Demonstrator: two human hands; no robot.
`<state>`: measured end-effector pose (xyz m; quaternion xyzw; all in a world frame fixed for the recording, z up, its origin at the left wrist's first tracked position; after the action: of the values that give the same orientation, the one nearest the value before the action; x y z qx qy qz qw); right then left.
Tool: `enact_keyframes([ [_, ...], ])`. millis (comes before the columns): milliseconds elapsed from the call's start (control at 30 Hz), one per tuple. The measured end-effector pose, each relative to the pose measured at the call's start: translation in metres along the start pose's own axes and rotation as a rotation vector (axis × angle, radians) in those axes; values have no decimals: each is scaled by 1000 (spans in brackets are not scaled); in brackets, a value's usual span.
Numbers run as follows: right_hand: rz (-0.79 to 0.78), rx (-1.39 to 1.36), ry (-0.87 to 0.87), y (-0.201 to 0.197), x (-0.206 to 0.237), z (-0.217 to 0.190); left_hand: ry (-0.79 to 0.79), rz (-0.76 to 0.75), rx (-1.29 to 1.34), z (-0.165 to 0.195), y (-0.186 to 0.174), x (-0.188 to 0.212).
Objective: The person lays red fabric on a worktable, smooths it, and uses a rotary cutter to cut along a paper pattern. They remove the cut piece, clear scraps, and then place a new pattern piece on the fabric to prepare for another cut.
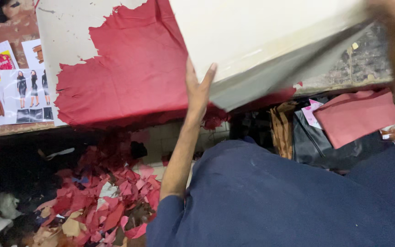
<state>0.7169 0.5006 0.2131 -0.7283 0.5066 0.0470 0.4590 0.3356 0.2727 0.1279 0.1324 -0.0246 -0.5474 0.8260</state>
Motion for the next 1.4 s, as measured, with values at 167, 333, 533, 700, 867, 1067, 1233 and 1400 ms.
enact_keyframes([
  [167, -1, -160, 451, 143, 102, 12, -105, -8, -167, -39, -94, 38],
  [333, 112, 58, 231, 212, 165, -35, -125, 81, -457, -105, -134, 47],
  [533, -5, 253, 331, 209, 157, -29, -89, 122, -654, -132, -126, 49],
  [700, -131, 329, 462, 197, 152, -11, -173, 149, -776, -133, -102, 44],
  [867, -238, 345, 437, 190, 148, 2, -290, 217, -852, -133, -94, 46],
  [1067, -303, 307, 405, 186, 143, 16, -320, 285, -911, -126, -86, 47],
  [1233, -414, 323, 358, 185, 139, 23, -438, 306, -1018, -120, -85, 47],
  [1400, -461, 298, 336, 186, 133, 25, -539, 287, -1108, -119, -82, 42],
])
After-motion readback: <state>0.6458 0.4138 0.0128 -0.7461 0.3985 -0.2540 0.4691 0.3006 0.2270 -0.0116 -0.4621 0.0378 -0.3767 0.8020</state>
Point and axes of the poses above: each hand's wrist, its own x-axis away from the middle knuckle, its own y-axis out of the palm, z = x × y, the point moved 8 cm from there along -x, towards the middle knuckle, and after that the axes turned 7 degrees about -y, right-handed, at the moved point
